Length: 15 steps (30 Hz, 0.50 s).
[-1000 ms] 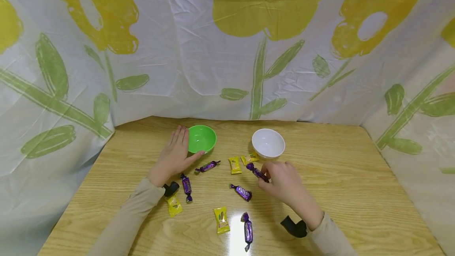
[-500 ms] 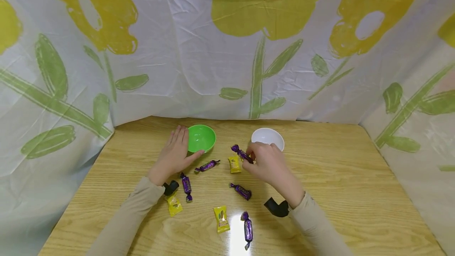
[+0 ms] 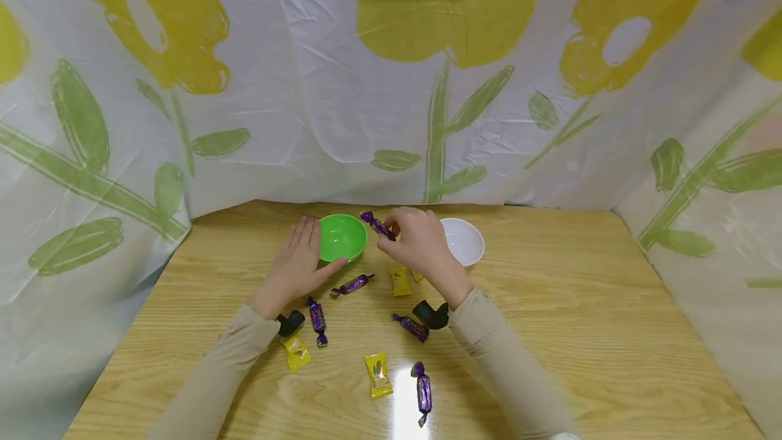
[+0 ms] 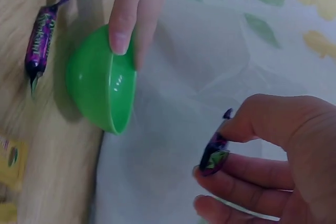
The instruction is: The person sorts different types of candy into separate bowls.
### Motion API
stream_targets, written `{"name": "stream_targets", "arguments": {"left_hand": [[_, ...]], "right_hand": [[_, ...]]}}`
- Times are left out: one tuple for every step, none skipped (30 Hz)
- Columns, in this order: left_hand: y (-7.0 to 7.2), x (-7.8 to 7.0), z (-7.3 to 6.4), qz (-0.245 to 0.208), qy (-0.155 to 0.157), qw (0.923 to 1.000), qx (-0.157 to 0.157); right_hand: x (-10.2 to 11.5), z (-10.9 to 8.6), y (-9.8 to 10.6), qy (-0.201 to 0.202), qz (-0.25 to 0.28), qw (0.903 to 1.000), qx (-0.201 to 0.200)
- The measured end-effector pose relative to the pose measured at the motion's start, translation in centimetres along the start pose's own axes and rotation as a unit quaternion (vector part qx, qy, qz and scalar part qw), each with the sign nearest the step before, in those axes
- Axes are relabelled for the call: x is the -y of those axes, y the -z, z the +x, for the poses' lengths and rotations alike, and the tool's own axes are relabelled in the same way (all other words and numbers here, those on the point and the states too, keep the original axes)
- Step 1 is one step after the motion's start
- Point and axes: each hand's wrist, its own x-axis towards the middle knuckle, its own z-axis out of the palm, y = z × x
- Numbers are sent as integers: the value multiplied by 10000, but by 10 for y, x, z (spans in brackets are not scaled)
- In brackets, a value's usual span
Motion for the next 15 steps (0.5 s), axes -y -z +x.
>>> {"name": "stream_targets", "arguments": {"left_hand": [[0,1,0,15,4,10000,-8],[0,1,0,4,7,10000,2],[1,1,0,-5,5,10000,14],[1,1,-1,-1,-1,10000,32],[1,1,-1,0,-3,10000,44],[2,1,-1,-8,-6,10000,52],[3,1,-1,-17,-5,10000,70],[3,0,-1,-39,-9,10000,79],[4,0,-1,-43,-19,10000,76],[5,0,-1,-37,-16,9999,95],[5,-1,0,-41,-3,9999,112],[6,-1,0,-34,4,9999,132],[6,-1,0,-28,9,9999,149],[6,-1,0,-15,13,9999,150],[5,-1,0,14,23,9999,166]], "right_hand": [[1,4,-4,19,27,10000,-18],[2,8,-8,33,39,10000,-34],[3,12,-12,31,69,10000,-43],[4,16,-17,26,85,9999,-59],[5,19,-22,5,92,9999,-69],[6,23,-28,3,102,9999,-80],[6,26,-33,-8,100,9999,-90],[6,29,-39,-14,99,9999,-102],[7,33,-44,-27,102,9999,-102],[8,36,-49,-43,101,9999,-87],[8,39,-54,-62,99,9999,-47],[9,41,-59,-63,69,10000,-6],[10,44,-64,-69,8,10000,56],[11,46,-68,-82,-61,9999,110],[11,47,-73,-95,-153,9996,202]]}}
